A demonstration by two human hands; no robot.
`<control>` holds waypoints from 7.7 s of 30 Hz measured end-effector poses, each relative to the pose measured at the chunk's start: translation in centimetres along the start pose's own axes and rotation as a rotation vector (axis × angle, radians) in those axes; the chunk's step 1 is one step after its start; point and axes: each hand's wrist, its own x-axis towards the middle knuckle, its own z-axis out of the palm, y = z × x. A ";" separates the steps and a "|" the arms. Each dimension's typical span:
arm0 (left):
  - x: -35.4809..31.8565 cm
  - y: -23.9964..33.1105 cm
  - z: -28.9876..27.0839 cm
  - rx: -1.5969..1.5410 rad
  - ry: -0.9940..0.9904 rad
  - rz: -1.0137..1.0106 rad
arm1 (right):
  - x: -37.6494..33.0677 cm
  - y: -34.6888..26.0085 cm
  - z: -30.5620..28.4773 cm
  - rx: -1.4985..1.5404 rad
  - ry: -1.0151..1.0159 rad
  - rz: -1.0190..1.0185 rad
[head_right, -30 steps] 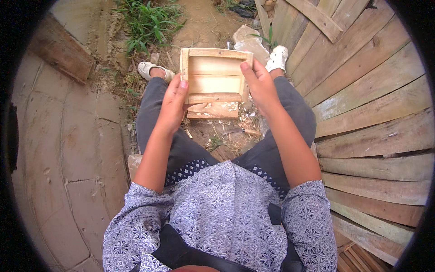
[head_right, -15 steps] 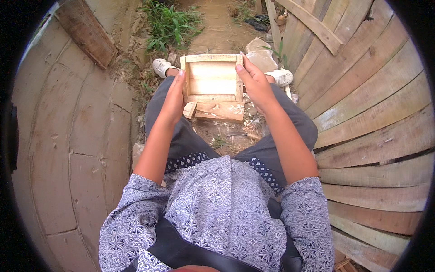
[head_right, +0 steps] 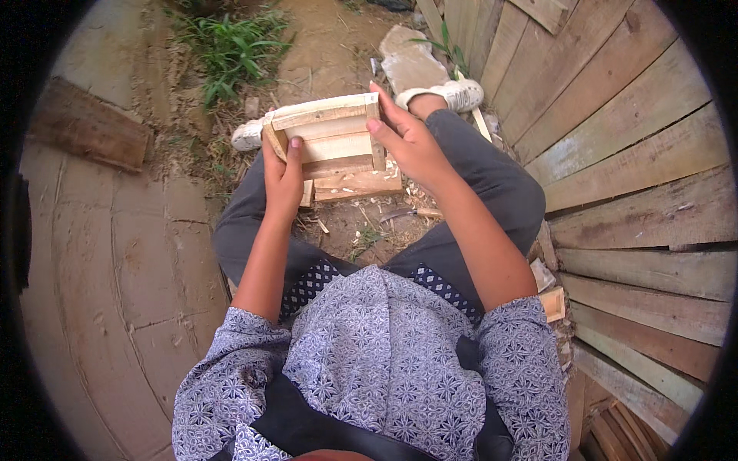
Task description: The person assembles a small wooden box by fitting together several flat wooden pieces. They use a small knife to carve and adjust the joints, then fit the lid onto the base.
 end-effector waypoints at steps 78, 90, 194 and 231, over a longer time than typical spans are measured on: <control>-7.0 -19.1 2.2 0.868 -0.436 -0.135 | -2.1 13.0 -11.3 -0.673 0.046 1.000; -6.8 -21.1 1.0 0.588 -0.508 -0.630 | -3.8 19.1 -13.3 -0.513 -0.313 0.683; -5.3 -27.3 -0.9 0.313 -0.092 -0.804 | -4.1 23.8 -9.8 -0.373 0.154 0.930; -3.6 -20.9 4.8 -0.329 -0.331 -0.932 | -1.8 21.7 -4.4 -0.594 0.174 0.570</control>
